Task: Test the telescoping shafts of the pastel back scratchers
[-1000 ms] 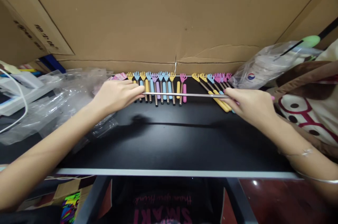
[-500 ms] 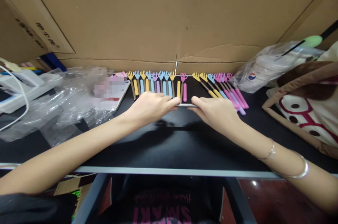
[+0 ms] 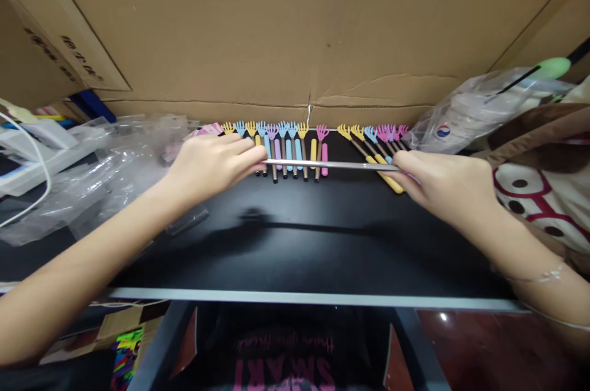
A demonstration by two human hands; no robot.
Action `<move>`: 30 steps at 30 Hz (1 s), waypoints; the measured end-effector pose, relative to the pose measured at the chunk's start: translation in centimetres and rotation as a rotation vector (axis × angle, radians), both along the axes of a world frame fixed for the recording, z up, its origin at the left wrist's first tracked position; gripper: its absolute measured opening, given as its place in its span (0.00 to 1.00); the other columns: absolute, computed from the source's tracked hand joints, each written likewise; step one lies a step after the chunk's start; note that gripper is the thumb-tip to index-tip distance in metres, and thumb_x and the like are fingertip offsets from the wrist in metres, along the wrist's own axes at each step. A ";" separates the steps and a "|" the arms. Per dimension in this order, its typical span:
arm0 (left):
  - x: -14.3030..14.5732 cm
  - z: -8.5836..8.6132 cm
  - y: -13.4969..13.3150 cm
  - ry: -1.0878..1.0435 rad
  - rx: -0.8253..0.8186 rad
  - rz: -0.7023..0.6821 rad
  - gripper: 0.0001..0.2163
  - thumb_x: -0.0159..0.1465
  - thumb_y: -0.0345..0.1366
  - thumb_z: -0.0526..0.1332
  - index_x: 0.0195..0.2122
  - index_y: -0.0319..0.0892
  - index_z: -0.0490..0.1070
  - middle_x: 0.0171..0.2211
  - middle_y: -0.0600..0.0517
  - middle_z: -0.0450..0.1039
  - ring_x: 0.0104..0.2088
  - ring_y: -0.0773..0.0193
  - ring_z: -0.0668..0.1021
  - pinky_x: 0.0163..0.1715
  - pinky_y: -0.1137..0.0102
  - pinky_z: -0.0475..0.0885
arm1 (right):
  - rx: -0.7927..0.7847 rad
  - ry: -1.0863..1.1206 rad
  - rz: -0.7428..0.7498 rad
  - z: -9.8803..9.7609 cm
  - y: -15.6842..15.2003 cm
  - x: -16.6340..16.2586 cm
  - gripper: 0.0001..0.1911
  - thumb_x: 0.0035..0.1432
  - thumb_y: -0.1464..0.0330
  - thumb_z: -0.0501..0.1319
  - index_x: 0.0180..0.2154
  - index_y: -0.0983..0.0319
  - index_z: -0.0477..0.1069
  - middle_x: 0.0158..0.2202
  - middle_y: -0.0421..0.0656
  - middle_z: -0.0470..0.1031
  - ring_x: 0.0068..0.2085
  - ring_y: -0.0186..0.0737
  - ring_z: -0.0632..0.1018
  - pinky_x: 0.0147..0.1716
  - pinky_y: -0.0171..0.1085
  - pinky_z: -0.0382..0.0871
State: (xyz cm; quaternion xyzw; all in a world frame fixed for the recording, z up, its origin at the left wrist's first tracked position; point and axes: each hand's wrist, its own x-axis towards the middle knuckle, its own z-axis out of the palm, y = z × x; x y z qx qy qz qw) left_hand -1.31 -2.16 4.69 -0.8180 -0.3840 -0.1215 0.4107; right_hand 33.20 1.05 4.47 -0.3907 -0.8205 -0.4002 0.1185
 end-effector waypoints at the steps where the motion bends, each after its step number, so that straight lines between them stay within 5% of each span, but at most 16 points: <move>1: -0.8 0.0 0.1 0.016 0.005 0.006 0.15 0.70 0.40 0.49 0.29 0.44 0.68 0.25 0.53 0.72 0.28 0.65 0.75 0.21 0.69 0.57 | 0.014 -0.008 0.006 0.0 0.4 0.8 0.25 0.67 0.55 0.42 0.25 0.61 0.65 0.20 0.40 0.70 0.21 0.32 0.67 0.21 0.33 0.39; 12: -7.2 0.5 1.0 0.114 0.136 0.171 0.13 0.69 0.41 0.51 0.33 0.45 0.71 0.27 0.54 0.72 0.30 0.65 0.70 0.23 0.72 0.58 | 0.183 -0.068 -0.074 -0.5 2.6 8.0 0.28 0.66 0.54 0.40 0.22 0.61 0.63 0.18 0.42 0.69 0.21 0.33 0.67 0.18 0.31 0.42; 21: -14.1 -1.1 0.7 0.089 0.050 0.352 0.17 0.70 0.40 0.46 0.33 0.42 0.71 0.30 0.50 0.72 0.35 0.63 0.69 0.25 0.72 0.58 | -0.221 0.120 -0.310 -1.7 4.8 15.5 0.23 0.58 0.53 0.42 0.27 0.58 0.67 0.27 0.44 0.74 0.27 0.41 0.72 0.21 0.34 0.51; 30: -14.9 -1.3 0.6 -0.010 0.019 0.387 0.16 0.70 0.42 0.45 0.34 0.44 0.70 0.32 0.50 0.72 0.37 0.61 0.68 0.24 0.70 0.57 | -0.178 0.133 -0.350 -1.5 4.5 16.1 0.15 0.56 0.57 0.48 0.29 0.58 0.67 0.28 0.46 0.72 0.28 0.42 0.71 0.22 0.36 0.53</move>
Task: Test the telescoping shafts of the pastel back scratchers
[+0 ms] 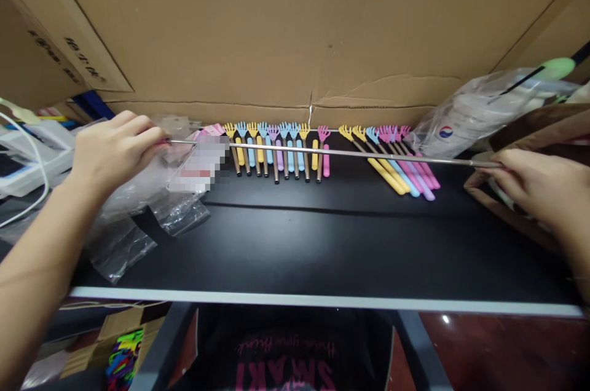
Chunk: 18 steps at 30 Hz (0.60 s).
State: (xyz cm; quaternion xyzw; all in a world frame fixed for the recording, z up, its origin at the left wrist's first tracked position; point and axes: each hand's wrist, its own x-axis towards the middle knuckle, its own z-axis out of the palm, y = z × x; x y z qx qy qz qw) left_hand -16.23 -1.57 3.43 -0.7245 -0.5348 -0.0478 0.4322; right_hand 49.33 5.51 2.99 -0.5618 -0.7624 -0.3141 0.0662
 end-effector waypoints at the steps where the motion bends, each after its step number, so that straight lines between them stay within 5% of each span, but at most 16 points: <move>1: -0.1 0.0 0.0 -0.019 0.002 -0.019 0.16 0.70 0.42 0.46 0.34 0.44 0.70 0.32 0.50 0.71 0.37 0.61 0.68 0.24 0.70 0.57 | -0.020 -0.006 -0.023 0.1 -0.1 -0.2 0.14 0.55 0.58 0.50 0.29 0.58 0.68 0.29 0.47 0.73 0.29 0.43 0.72 0.23 0.36 0.53; 7: -0.4 -0.2 0.0 -0.147 0.032 -0.110 0.11 0.68 0.39 0.48 0.37 0.47 0.69 0.36 0.50 0.71 0.38 0.59 0.67 0.27 0.67 0.58 | 0.006 -0.025 -0.103 0.6 -0.4 -0.9 0.09 0.55 0.64 0.53 0.30 0.60 0.69 0.34 0.51 0.75 0.33 0.44 0.73 0.27 0.37 0.56; 18: -0.2 -0.7 -0.6 -0.257 -0.071 -0.101 0.10 0.67 0.40 0.51 0.43 0.48 0.69 0.41 0.51 0.74 0.41 0.57 0.68 0.32 0.65 0.60 | 0.058 -0.029 -0.001 -0.2 0.1 0.0 0.11 0.57 0.61 0.52 0.32 0.61 0.68 0.34 0.49 0.74 0.37 0.42 0.72 0.33 0.38 0.59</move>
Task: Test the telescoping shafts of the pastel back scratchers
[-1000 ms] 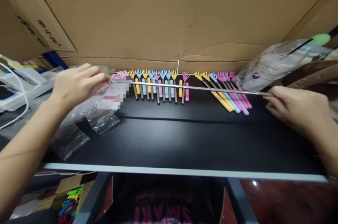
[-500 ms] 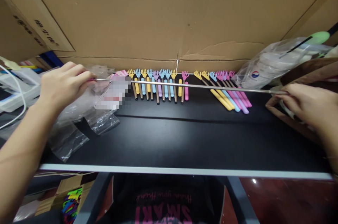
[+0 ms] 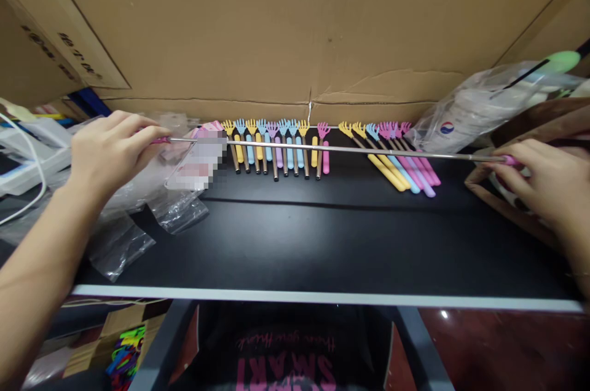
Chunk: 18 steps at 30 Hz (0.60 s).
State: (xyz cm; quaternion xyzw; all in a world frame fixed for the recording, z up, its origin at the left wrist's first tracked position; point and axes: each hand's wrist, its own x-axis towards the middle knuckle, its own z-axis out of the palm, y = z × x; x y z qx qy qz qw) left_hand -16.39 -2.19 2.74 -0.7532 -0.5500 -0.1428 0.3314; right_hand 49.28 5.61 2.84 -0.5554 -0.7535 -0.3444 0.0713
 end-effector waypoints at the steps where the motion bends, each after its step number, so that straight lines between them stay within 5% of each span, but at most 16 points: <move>1: 0.0 -0.1 0.0 -0.011 -0.001 -0.002 0.10 0.67 0.40 0.51 0.43 0.48 0.70 0.41 0.52 0.74 0.41 0.57 0.68 0.33 0.65 0.60 | 0.004 -0.005 -0.008 0.0 0.0 -0.1 0.11 0.57 0.61 0.52 0.32 0.61 0.68 0.34 0.49 0.74 0.38 0.41 0.72 0.33 0.38 0.59; 11: 0.8 0.1 -0.1 0.105 0.058 -0.076 0.13 0.69 0.38 0.48 0.45 0.45 0.70 0.37 0.48 0.76 0.41 0.57 0.71 0.42 0.62 0.67 | -0.141 0.084 -0.065 0.0 -0.1 -0.8 0.15 0.57 0.68 0.52 0.42 0.64 0.72 0.40 0.53 0.75 0.40 0.43 0.73 0.35 0.37 0.60; 18: 1.1 0.1 -0.2 0.063 0.096 -0.072 0.13 0.68 0.37 0.49 0.50 0.51 0.69 0.40 0.51 0.78 0.41 0.57 0.72 0.41 0.60 0.67 | -0.086 0.009 -0.061 0.2 -0.6 -2.2 0.20 0.60 0.67 0.49 0.47 0.66 0.73 0.41 0.53 0.76 0.39 0.45 0.74 0.35 0.38 0.60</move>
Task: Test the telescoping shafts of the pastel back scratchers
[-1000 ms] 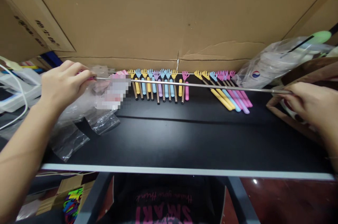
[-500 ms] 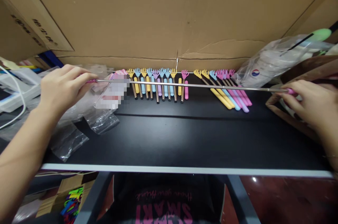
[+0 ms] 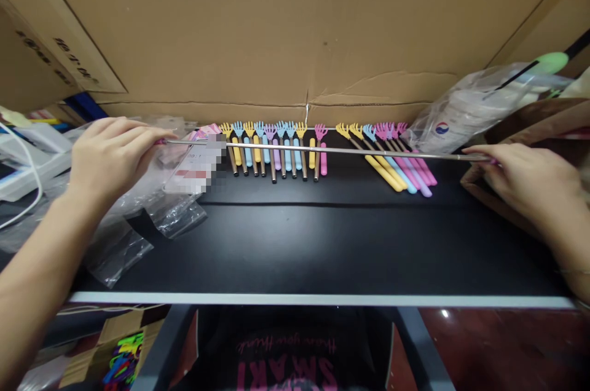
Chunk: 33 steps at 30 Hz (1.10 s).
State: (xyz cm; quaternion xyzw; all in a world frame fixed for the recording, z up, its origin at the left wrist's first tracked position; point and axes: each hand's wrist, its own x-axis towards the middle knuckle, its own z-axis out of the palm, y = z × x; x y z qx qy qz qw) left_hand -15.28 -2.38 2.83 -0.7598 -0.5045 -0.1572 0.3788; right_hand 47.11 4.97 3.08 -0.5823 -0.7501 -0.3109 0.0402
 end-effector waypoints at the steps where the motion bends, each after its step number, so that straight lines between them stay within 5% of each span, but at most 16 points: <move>1: 0.1 0.0 0.0 0.010 0.003 0.002 0.13 0.68 0.37 0.49 0.50 0.52 0.68 0.40 0.52 0.78 0.40 0.58 0.73 0.41 0.61 0.67 | 0.003 -0.012 0.000 0.1 -0.1 -0.3 0.20 0.61 0.66 0.48 0.47 0.66 0.73 0.40 0.53 0.77 0.38 0.44 0.74 0.34 0.38 0.60; 12: 6.0 0.4 0.4 0.183 0.049 -0.091 0.08 0.68 0.38 0.54 0.43 0.48 0.72 0.35 0.56 0.79 0.34 0.64 0.76 0.35 0.67 0.67 | 0.009 -0.107 0.346 -0.3 -0.5 -5.6 0.15 0.62 0.69 0.49 0.40 0.64 0.74 0.35 0.49 0.79 0.34 0.39 0.76 0.35 0.36 0.59; 25: 11.7 -0.3 0.4 0.083 -0.012 -0.255 0.11 0.68 0.36 0.52 0.38 0.44 0.75 0.29 0.53 0.78 0.30 0.63 0.77 0.32 0.69 0.67 | 0.050 -0.058 0.526 0.5 -2.0 -11.1 0.15 0.65 0.68 0.48 0.34 0.64 0.72 0.30 0.47 0.78 0.30 0.38 0.75 0.33 0.35 0.58; 33: 15.9 -0.3 0.6 0.109 -0.002 -0.358 0.12 0.68 0.36 0.53 0.31 0.43 0.73 0.23 0.56 0.75 0.25 0.66 0.75 0.26 0.70 0.64 | 0.052 -0.056 0.652 -1.0 -2.7 -15.2 0.11 0.64 0.67 0.52 0.32 0.63 0.70 0.27 0.41 0.77 0.27 0.36 0.74 0.32 0.35 0.56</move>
